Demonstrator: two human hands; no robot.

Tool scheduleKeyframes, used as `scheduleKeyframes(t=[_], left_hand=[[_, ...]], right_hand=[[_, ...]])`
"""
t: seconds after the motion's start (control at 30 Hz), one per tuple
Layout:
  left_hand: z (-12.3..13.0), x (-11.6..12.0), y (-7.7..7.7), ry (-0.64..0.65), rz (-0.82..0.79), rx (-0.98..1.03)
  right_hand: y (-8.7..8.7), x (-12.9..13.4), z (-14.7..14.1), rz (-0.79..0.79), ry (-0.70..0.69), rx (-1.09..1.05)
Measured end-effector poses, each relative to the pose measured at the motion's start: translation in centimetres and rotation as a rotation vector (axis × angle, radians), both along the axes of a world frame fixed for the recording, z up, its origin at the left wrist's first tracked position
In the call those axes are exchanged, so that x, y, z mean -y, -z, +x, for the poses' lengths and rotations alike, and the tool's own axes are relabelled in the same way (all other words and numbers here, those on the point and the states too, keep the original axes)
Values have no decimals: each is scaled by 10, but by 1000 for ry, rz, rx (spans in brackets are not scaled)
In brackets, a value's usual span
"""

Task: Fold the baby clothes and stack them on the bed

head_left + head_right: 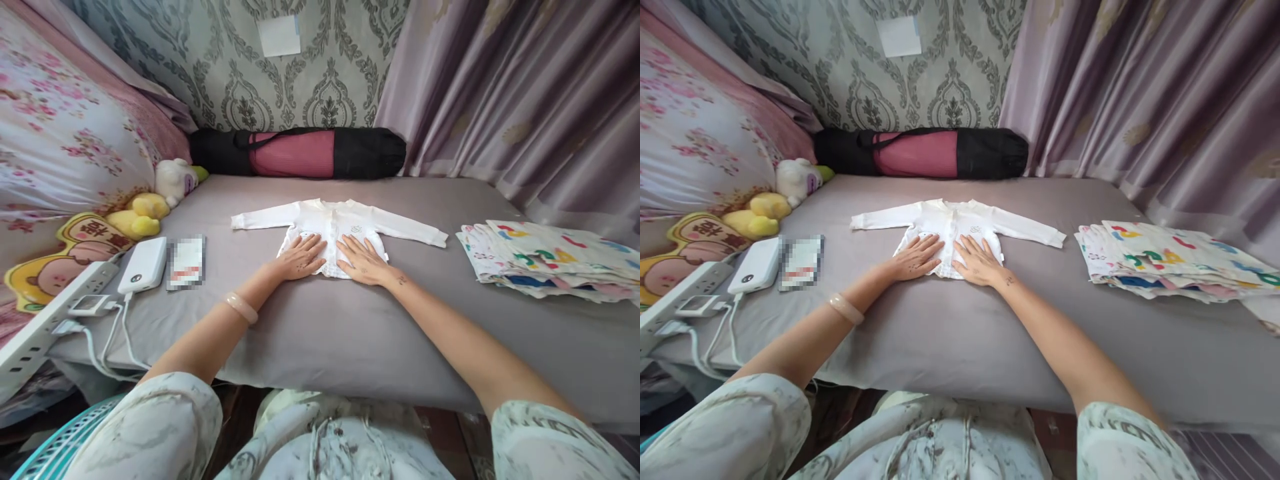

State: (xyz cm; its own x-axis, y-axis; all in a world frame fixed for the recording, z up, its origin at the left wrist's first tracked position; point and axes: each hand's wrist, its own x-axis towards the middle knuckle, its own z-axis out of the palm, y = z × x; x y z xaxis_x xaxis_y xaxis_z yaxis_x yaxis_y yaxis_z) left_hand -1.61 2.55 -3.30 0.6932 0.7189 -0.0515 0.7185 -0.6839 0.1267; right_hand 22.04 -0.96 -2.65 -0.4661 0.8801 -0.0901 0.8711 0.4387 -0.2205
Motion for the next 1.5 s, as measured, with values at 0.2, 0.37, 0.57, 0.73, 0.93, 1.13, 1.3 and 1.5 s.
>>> scheduleKeyframes(t=[0.2, 0.37, 0.57, 0.73, 0.93, 1.13, 1.3, 1.5], left_hand=[[-14, 32, -3, 16, -64, 15], [-24, 64, -10, 77, -44, 82], [-11, 73, -31, 79, 19, 228], [25, 49, -25, -185, 41, 376], [41, 33, -4, -337, -49, 534], [23, 39, -9, -199, -167, 642], [19, 48, -14, -55, -88, 503], [22, 48, -11, -48, -14, 468]], right_hand=[[-9, 51, -4, -45, -68, -13], [-21, 90, 0, -52, -137, -63], [-38, 78, -10, 12, -67, -312], [-29, 48, -36, 75, 123, -340], [-12, 35, -33, 32, 160, -463], [-3, 23, -17, -169, 297, -881], [-7, 22, -19, -313, 529, -1176], [-13, 25, -22, -329, 592, -1215]])
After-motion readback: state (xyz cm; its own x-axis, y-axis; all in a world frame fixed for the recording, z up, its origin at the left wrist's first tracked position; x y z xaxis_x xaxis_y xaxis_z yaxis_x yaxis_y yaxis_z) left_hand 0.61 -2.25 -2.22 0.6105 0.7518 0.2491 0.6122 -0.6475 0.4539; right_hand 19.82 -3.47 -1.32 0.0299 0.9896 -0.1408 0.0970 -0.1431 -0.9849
